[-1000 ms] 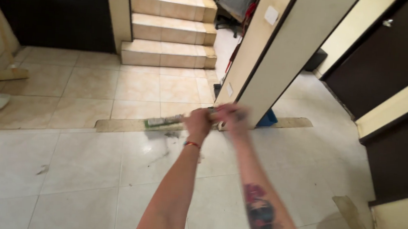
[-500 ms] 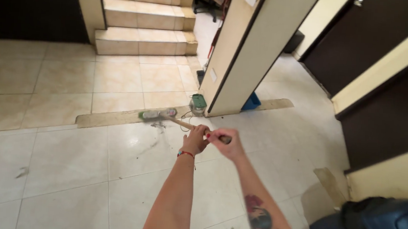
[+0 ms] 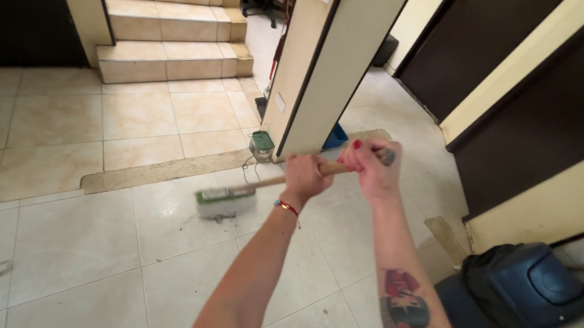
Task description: Cleaning the stairs with a mop.
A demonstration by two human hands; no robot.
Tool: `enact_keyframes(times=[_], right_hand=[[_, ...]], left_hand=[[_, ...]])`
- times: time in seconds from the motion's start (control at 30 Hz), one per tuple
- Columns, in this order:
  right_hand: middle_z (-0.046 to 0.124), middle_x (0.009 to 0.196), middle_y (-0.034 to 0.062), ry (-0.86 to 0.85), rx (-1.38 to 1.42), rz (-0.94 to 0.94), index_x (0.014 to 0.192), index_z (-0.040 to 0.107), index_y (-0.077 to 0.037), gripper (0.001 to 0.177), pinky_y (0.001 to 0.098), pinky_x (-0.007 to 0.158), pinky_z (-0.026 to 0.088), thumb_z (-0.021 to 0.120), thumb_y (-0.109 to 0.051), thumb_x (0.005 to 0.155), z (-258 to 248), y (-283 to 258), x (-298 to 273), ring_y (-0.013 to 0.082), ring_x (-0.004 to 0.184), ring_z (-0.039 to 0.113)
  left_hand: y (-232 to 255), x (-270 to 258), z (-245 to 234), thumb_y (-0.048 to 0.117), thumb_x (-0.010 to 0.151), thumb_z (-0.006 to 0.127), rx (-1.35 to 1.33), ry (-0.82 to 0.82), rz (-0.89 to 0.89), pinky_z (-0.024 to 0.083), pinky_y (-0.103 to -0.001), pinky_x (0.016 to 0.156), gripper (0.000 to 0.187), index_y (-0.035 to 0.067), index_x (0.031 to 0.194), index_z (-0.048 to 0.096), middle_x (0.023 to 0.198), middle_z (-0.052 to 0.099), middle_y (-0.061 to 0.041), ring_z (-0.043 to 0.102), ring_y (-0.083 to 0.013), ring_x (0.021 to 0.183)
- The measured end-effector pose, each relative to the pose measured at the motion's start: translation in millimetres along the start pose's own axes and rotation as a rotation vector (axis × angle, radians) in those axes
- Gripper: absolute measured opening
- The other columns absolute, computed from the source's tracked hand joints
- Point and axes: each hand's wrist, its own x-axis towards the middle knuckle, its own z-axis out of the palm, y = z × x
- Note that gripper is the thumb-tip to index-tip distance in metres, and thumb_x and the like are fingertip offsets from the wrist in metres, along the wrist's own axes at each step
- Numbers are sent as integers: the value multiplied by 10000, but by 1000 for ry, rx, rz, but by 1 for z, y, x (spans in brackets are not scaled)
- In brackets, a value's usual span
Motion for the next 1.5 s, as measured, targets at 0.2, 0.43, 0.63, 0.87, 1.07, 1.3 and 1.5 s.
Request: enact_keyframes(times=[0.2, 0.43, 0.63, 0.87, 1.07, 1.3, 1.5], right_hand=[[759, 885, 49, -198, -471, 171, 922, 771, -17, 100, 258, 739, 555, 765, -79, 843, 3, 101, -11, 109, 811, 681], [657, 773, 12, -10, -455, 278, 812, 695, 11, 219, 238, 628, 448, 830, -148, 879, -25, 203, -124, 70, 699, 512], [733, 837, 7, 34, -441, 271, 814, 718, 14, 140, 236, 696, 536, 777, -100, 869, -61, 122, -113, 61, 776, 628], [734, 777, 88, 103, -499, 280, 752, 704, 65, 185, 292, 739, 590, 702, -39, 906, -69, -2, -53, 122, 767, 690], [626, 721, 82, 56, -177, 91, 717, 621, 31, 294, 325, 713, 554, 710, -78, 976, -24, -34, -23, 175, 685, 610], [723, 842, 69, 13, -268, 133, 820, 702, -5, 139, 285, 716, 556, 714, -108, 912, 20, 66, -36, 123, 771, 671], [747, 1013, 31, -81, -274, 266, 922, 726, 5, 97, 235, 813, 546, 708, -89, 911, 82, 189, -112, 83, 907, 664]], left_hand=[[-75, -5, 24, 370, 797, 764, 117, -74, -374, 410, -548, 959, 192, 258, 953, 771, 1004, 731, -3, 680, -244, 1010], [-142, -96, 121, 330, 902, 676, 160, -490, -395, 392, -622, 1037, 373, 302, 1264, 591, 1453, 526, 27, 456, -233, 1368], [-56, -80, 102, 333, 877, 697, 24, -511, -379, 332, -672, 1086, 390, 281, 1249, 594, 1489, 469, 49, 335, -209, 1462], [29, -41, 82, 426, 830, 746, -120, -148, -123, 535, -506, 747, 268, 164, 775, 752, 807, 714, -123, 677, -374, 808], [44, -13, 35, 314, 774, 745, -107, 52, -2, 555, -462, 629, 156, 172, 712, 762, 692, 699, -136, 676, -379, 673], [-39, -24, -17, 351, 765, 824, 97, 74, -43, 557, -441, 614, 153, 204, 742, 791, 675, 712, -118, 701, -343, 664], [-143, -99, -27, 251, 893, 751, 480, -484, -565, 324, -603, 1157, 317, 253, 1194, 649, 1397, 587, 28, 397, -233, 1450]])
